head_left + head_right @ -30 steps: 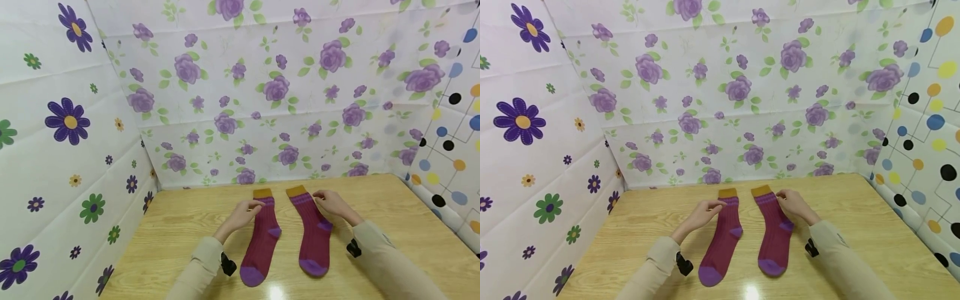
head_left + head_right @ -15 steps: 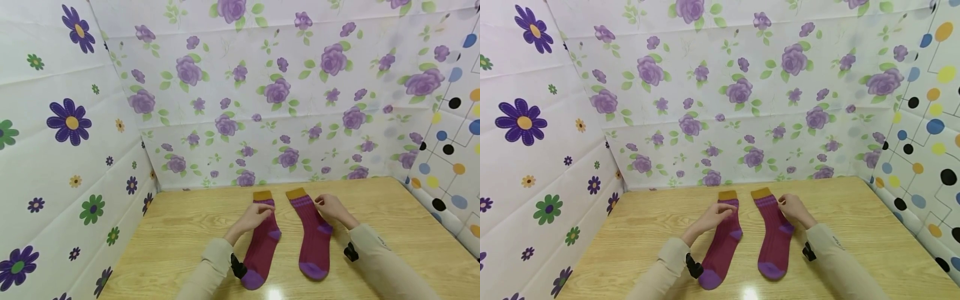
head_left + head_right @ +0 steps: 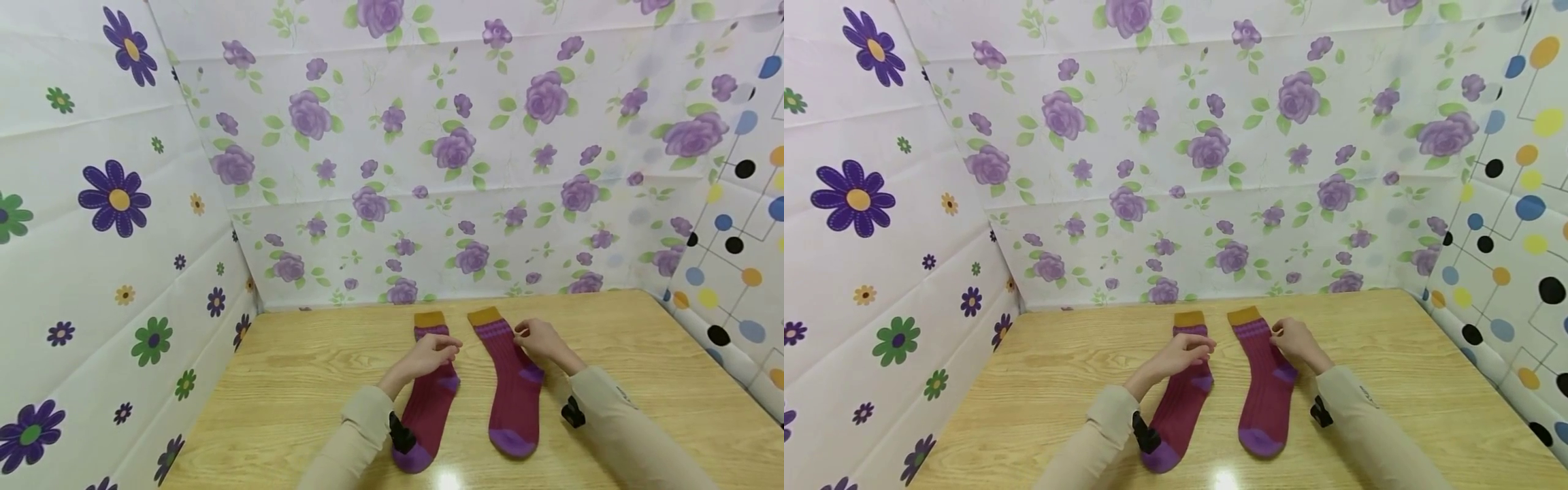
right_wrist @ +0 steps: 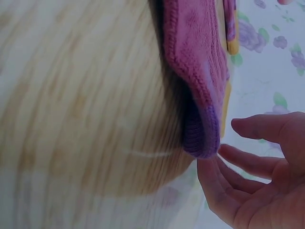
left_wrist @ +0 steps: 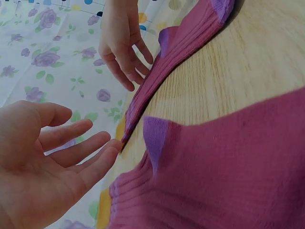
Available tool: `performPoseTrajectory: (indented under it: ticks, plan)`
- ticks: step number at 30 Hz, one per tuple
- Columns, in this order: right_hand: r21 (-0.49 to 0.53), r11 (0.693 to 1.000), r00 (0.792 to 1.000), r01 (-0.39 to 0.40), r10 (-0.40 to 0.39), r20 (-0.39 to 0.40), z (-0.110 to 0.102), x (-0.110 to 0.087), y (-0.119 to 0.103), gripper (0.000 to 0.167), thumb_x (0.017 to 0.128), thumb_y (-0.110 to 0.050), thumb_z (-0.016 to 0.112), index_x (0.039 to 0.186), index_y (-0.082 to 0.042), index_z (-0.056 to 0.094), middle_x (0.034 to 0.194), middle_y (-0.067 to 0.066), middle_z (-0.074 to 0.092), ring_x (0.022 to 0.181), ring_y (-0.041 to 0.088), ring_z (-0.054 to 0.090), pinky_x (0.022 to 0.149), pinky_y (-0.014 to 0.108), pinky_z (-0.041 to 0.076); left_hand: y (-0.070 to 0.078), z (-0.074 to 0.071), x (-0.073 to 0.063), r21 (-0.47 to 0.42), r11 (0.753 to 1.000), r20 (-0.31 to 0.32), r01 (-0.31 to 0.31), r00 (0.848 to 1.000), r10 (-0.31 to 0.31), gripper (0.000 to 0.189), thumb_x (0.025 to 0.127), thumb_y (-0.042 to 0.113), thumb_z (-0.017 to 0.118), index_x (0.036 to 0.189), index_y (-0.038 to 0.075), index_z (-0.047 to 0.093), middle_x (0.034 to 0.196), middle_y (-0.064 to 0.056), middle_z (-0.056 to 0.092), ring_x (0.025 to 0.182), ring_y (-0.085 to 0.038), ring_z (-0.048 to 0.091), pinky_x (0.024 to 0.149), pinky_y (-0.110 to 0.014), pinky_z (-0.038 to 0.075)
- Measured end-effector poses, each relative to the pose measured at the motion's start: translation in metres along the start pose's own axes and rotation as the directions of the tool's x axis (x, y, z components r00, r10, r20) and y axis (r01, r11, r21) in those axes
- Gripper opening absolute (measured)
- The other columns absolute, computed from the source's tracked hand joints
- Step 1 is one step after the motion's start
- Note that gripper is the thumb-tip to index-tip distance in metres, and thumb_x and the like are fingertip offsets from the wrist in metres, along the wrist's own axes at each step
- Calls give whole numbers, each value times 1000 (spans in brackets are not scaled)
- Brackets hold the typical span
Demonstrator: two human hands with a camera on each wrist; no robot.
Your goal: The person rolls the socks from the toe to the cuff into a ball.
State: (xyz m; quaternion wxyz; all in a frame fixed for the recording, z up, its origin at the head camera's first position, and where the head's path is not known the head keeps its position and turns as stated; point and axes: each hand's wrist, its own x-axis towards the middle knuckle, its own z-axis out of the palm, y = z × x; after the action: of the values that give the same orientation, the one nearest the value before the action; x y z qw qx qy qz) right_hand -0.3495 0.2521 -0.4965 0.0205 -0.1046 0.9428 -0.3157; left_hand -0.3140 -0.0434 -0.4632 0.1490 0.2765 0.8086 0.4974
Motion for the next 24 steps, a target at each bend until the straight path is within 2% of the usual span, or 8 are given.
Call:
performPoseTrajectory:
  ticks: [3,10,17,21,24]
  plan:
    - [13,1000,1000,-12,12,-4,0,1,0,42,91,-12,62,122,15,54,110,32,63,101,43,62,79,47,54,1,4,3,-23,999,10,39,999,-39,34,103,16,47,128,-3,59,117,-28,62,107,-38,61,90,-39,53]
    - [30,999,999,-38,38,-1,1,3,0,49,88,-13,67,123,17,51,108,33,63,96,40,64,71,39,55,1,14,8,-88,991,33,104,994,-101,35,102,13,47,130,-6,55,128,-28,57,112,-42,59,93,-46,51]
    - [29,997,998,-70,70,6,4,4,-3,50,82,-16,76,115,16,54,100,27,65,78,25,64,64,35,53,5,25,10,-175,974,92,142,988,-128,37,102,10,47,133,-10,51,127,-30,57,113,-43,59,93,-50,50]
    - [33,997,997,-72,71,13,5,4,-2,52,80,-16,77,114,15,53,97,24,64,71,20,62,60,32,51,6,29,12,-163,973,157,161,978,-136,44,102,14,46,138,-11,44,128,-30,55,115,-42,58,95,-48,50]
    - [34,996,997,-83,83,12,5,5,-1,52,80,-15,77,115,14,52,96,22,64,70,19,60,60,31,50,6,32,12,-145,974,177,173,973,-147,47,102,16,46,141,-10,40,128,-29,55,115,-41,59,95,-46,51]
